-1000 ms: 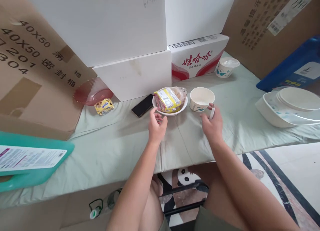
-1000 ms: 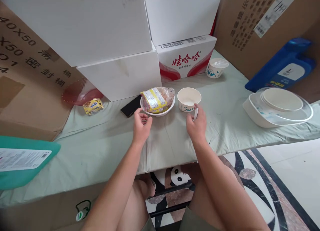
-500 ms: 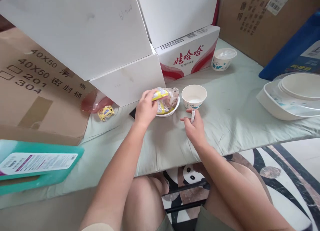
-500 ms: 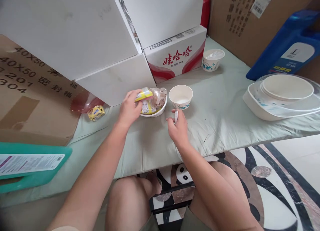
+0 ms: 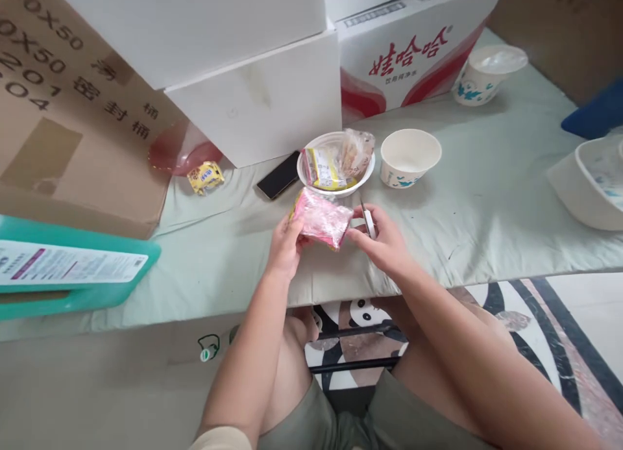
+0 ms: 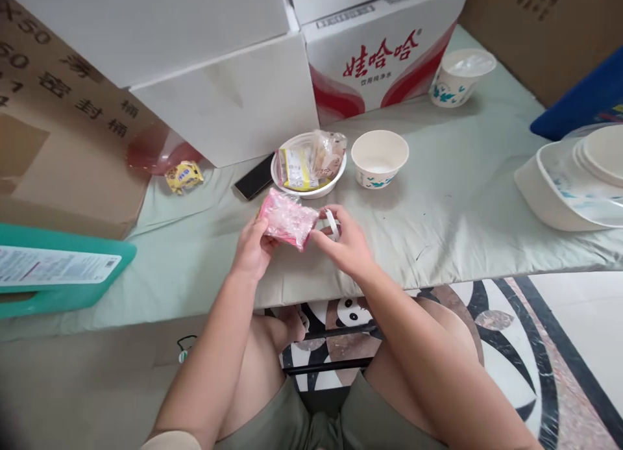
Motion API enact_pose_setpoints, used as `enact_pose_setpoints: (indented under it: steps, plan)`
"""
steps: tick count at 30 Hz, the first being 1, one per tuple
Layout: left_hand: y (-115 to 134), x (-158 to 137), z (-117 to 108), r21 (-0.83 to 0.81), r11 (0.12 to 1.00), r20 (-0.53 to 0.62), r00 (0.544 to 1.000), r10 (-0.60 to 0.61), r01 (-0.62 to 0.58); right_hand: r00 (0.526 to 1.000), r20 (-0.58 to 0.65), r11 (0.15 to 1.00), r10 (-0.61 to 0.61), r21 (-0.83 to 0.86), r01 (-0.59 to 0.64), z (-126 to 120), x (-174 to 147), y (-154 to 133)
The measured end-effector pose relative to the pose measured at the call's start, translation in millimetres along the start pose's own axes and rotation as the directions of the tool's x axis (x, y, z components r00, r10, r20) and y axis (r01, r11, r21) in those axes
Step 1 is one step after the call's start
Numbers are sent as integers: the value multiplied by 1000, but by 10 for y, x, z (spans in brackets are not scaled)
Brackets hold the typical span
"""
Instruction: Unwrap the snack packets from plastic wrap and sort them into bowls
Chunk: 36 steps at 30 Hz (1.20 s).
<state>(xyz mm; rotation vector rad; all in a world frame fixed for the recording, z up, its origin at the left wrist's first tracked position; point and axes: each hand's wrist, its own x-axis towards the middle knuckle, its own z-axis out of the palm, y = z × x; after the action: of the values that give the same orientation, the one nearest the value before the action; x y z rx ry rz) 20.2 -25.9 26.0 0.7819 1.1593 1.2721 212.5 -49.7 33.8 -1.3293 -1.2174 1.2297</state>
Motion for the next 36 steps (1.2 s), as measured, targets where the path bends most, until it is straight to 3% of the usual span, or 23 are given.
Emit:
enact_pose_setpoints:
  steps: [2,5,8,10,12,15,18,22,29,36]
  plan:
    - [-64,20,46,-67,998,47,999,-7,11,998,-33,993,44,-110,-47,79,-30,15]
    - [-90,4,122,-131,983,140,984,-108,126,998,-33,982,55,-181,-60,181,-23,1]
    - [-97,-31,119,-107,982,130,981,-142,156,993,-118,978,24,-203,-47,246,41,0]
    - [-98,-34,62,-56,992,70,992,-107,111,980,-189,986,56,-144,-84,264,94,28]
    - [-97,-17,-18,43,998,19,999,-44,43,968,-200,989,150,24,-148,270,133,63]
    - [-108,21,-125,230,970,-14,996,89,-83,967,-66,948,246,225,-226,287,138,81]
    - [-138,39,-167,360,921,-13,987,162,-146,962,111,946,248,187,-265,354,91,44]
    - [-186,26,-145,404,903,36,989,146,-148,942,257,954,217,150,-261,497,39,-13]
    - [-185,-52,-48,365,902,68,973,222,-231,944,222,955,244,113,-274,591,46,-60]
    - [-104,-110,-29,337,895,-52,943,329,-293,935,272,962,228,83,-259,579,-82,-169]
